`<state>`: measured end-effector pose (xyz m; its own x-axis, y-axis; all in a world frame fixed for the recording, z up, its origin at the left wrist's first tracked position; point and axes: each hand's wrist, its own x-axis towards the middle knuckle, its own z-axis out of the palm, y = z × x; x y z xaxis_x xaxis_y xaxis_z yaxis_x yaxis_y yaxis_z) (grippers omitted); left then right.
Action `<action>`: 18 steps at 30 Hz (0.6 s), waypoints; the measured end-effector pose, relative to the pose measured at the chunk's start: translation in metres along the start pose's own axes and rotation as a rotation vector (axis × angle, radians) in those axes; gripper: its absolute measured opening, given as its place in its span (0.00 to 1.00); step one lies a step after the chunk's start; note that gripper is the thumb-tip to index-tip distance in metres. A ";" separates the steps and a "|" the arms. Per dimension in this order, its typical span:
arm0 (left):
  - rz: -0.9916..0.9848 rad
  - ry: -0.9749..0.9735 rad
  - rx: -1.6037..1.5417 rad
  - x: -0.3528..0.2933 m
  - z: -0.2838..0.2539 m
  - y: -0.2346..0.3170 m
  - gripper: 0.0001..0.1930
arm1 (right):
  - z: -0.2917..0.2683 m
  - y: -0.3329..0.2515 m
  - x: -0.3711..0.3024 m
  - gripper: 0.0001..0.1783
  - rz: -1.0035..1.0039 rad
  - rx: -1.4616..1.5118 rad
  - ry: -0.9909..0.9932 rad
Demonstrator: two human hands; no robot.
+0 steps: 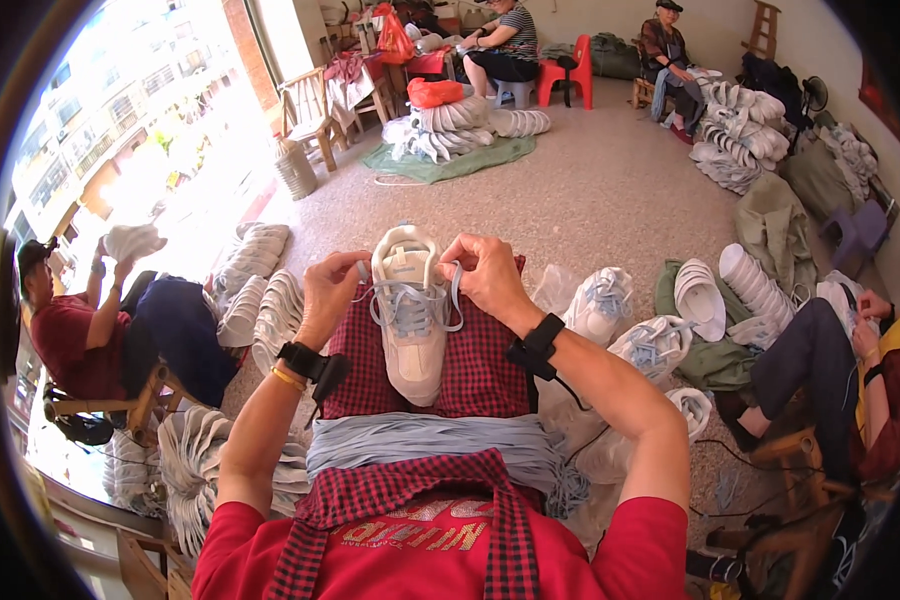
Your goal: Insert and thread laces through the eyelets of several shoes in a manufacturing environment.
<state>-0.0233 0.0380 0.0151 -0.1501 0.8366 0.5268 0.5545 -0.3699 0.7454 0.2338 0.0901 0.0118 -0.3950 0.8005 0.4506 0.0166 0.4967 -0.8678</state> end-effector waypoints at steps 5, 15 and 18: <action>-0.250 -0.129 -0.265 -0.018 0.005 0.017 0.11 | 0.007 0.005 -0.002 0.06 -0.034 0.090 0.041; -0.274 -0.002 -0.419 -0.032 -0.011 0.003 0.11 | 0.015 -0.010 0.002 0.08 -0.193 -0.323 -0.006; -0.307 0.054 -0.505 -0.027 -0.006 0.002 0.11 | 0.021 -0.009 0.012 0.09 -0.365 -0.485 -0.042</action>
<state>-0.0234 0.0127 0.0047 -0.2904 0.9189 0.2668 0.0232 -0.2720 0.9620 0.2095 0.0882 0.0209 -0.4898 0.5407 0.6839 0.2862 0.8407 -0.4597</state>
